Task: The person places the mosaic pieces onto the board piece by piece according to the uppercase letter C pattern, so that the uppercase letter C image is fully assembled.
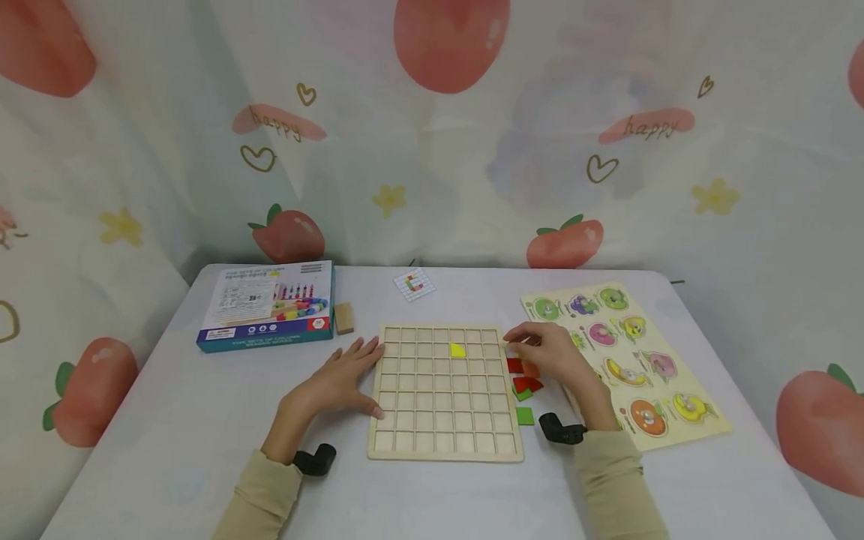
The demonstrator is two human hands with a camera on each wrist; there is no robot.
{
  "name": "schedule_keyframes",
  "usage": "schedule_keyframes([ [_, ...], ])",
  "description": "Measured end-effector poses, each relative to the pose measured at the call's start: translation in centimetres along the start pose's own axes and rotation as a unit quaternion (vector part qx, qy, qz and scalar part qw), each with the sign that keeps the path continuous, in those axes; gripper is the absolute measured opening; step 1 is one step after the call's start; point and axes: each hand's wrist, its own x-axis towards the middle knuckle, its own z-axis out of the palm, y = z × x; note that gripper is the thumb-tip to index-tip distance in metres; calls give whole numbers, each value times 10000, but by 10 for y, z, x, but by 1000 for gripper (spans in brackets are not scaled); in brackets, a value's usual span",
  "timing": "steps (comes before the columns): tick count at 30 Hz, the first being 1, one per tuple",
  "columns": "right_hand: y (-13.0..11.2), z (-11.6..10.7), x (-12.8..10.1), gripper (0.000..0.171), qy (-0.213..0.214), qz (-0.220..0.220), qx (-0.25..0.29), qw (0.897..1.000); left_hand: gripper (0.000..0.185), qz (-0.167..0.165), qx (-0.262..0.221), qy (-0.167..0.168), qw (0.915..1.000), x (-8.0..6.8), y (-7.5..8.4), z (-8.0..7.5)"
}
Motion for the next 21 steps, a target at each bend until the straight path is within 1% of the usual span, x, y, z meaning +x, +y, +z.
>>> schedule_keyframes([
  [4,6,-4,1,14,-320,113,126,9993,110,-8,59,38,10000,2,-2,2],
  [10,11,-6,0,12,-716,210,334,9967,110,33,-19,9,10000,2,-1,0],
  [15,12,-7,-1,13,-771,212,359,9962,110,25,29,20,10000,1,0,0],
  [21,15,-7,-1,15,-761,223,227,9966,111,-3,40,47,10000,1,1,1],
])
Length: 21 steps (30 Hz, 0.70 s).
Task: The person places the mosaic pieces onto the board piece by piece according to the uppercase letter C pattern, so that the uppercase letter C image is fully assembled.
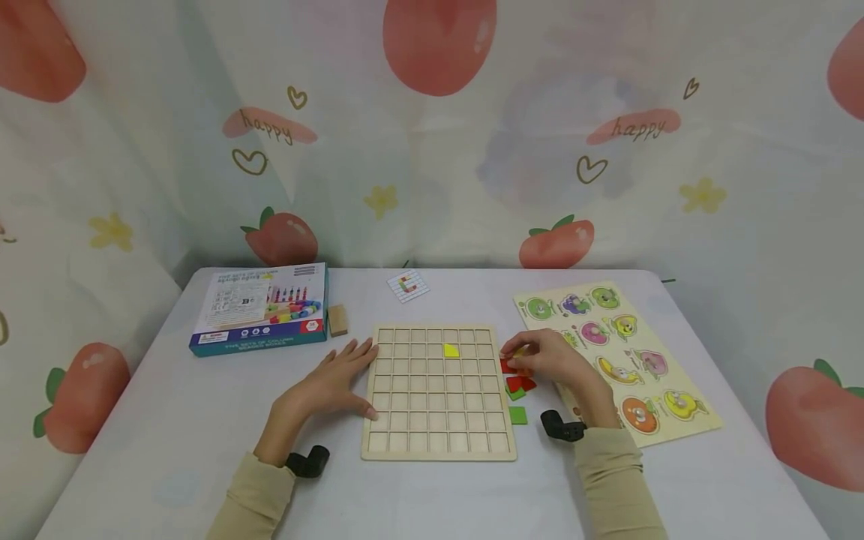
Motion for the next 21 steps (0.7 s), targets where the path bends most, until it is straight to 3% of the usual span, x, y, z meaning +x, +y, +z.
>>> schedule_keyframes([
  [12,-6,3,-1,23,-34,-48,-504,9987,110,-20,-68,-10,10000,-2,2,-2],
  [21,-7,5,-3,18,-49,3,-263,9996,111,1,-151,-30,9999,-2,1,-1],
])
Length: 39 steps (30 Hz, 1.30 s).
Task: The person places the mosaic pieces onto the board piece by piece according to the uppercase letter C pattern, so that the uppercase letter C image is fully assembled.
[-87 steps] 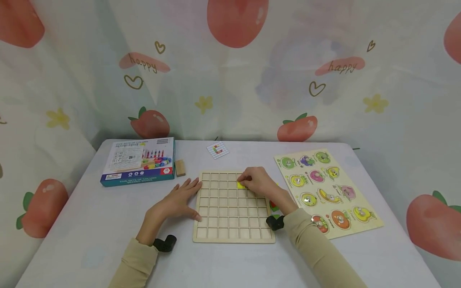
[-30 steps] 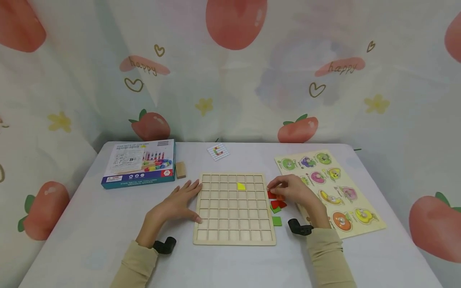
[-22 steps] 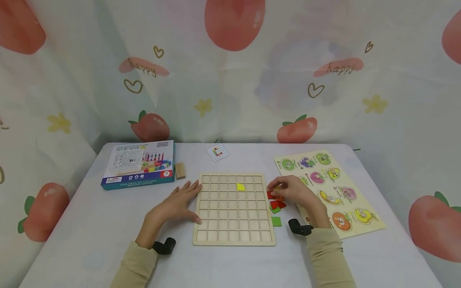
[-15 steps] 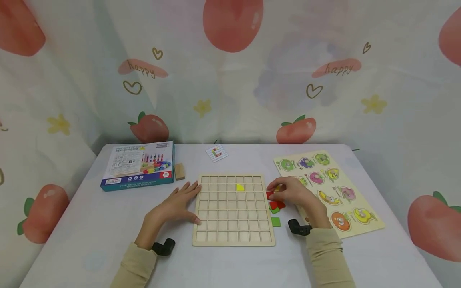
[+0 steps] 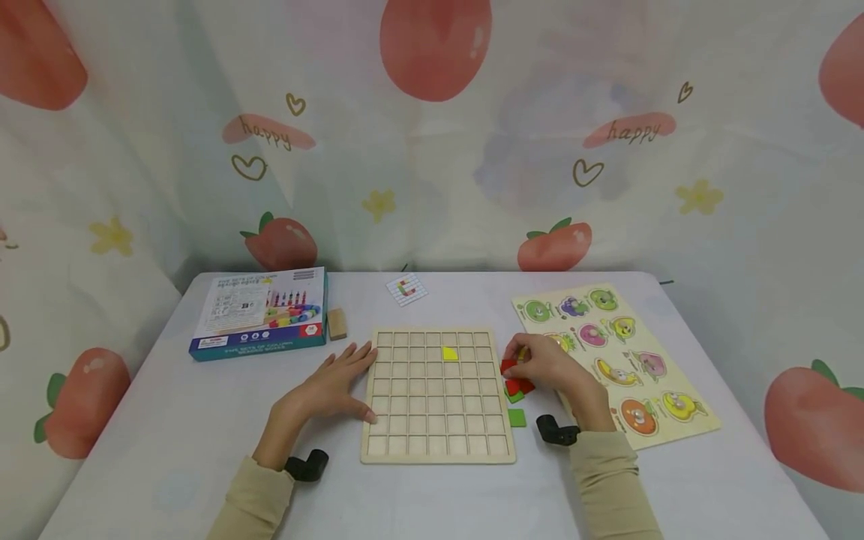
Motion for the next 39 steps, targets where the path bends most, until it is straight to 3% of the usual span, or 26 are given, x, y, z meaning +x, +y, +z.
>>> schedule_keyframes([
  [10,4,2,-1,7,236,-58,149,9996,112,-50,45,51,10000,-2,-3,5],
  [15,2,2,-1,17,302,-69,309,9990,112,-31,73,47,10000,-1,-4,5],
  [25,-6,4,0,22,300,-638,762,9946,111,70,89,54,9999,-2,-5,3],
  [31,-9,5,2,26,305,-408,1059,9931,110,141,71,56,9999,-1,-2,0],
  [39,-20,12,5,30,555,-306,1005,9929,110,134,68,30,9999,-2,-1,0],
])
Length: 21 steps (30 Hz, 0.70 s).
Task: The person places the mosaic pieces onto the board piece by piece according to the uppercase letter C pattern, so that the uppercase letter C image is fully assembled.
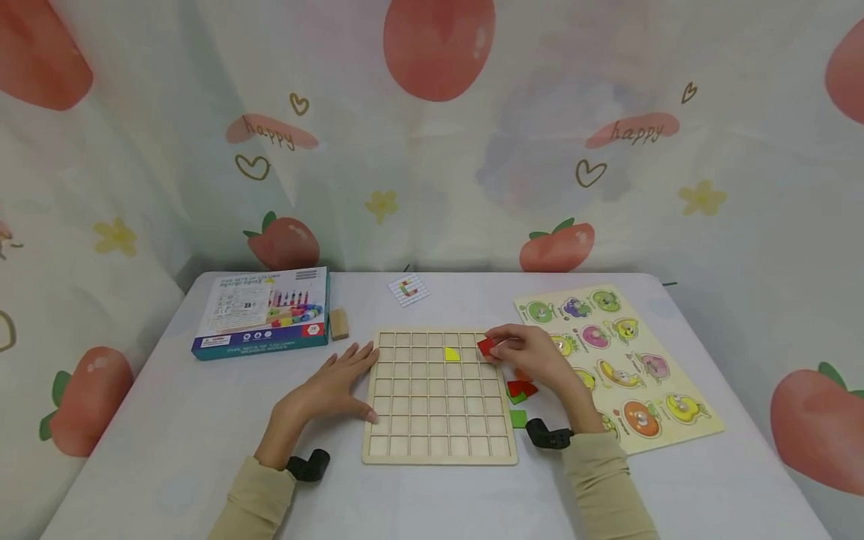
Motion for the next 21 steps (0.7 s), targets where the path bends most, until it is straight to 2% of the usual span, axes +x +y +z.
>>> schedule_keyframes([
  [9,-4,9,1,36,104,191,62,9997,110,-24,69,-16,10000,3,-4,1],
  [21,-8,18,5,37,129,-106,-68,9998,110,-76,86,-32,9999,4,-3,1],
])
